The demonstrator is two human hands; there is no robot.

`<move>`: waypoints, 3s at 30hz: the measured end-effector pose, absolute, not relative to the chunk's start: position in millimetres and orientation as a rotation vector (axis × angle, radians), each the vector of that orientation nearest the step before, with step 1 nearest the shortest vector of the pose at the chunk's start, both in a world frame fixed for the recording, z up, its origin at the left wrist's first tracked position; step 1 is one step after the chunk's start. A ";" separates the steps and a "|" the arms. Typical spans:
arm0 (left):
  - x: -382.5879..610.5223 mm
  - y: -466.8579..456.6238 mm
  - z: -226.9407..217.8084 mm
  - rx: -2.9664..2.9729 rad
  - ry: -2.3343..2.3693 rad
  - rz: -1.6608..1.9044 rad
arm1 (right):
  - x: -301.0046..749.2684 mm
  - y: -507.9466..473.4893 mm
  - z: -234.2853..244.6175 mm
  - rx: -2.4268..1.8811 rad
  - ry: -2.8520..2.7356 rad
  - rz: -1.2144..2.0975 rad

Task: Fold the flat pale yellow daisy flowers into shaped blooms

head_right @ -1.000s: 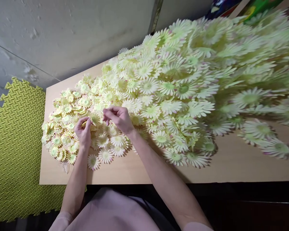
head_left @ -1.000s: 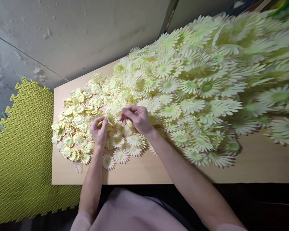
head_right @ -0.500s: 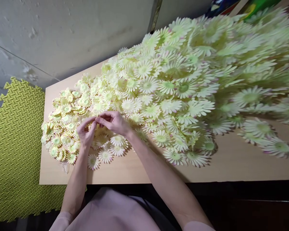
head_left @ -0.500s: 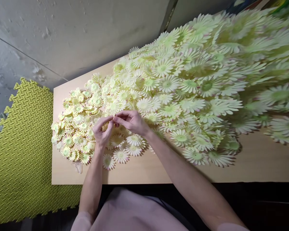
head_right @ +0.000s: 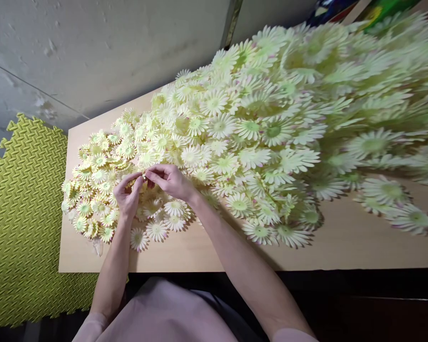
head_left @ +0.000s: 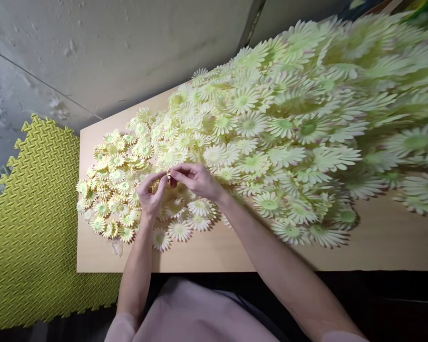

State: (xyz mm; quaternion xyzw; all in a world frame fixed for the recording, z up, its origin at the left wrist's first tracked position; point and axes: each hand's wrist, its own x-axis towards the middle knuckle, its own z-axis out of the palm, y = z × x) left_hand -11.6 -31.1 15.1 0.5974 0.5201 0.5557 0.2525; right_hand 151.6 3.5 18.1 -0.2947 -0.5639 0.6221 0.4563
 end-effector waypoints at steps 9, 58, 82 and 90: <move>-11.3 -28.7 12.5 1.448 1.407 1.525 | 153.2 3.1 19.2 -0.754 -1.443 1.561; -11.9 -29.1 15.9 1.387 1.380 1.450 | 154.4 0.7 23.2 -0.794 -1.467 1.475; -11.3 -29.1 16.4 1.389 1.397 1.450 | 155.6 1.7 20.0 -0.792 -1.482 1.487; -11.8 -28.8 15.5 1.395 1.381 1.446 | 155.2 1.4 20.4 -0.797 -1.473 1.500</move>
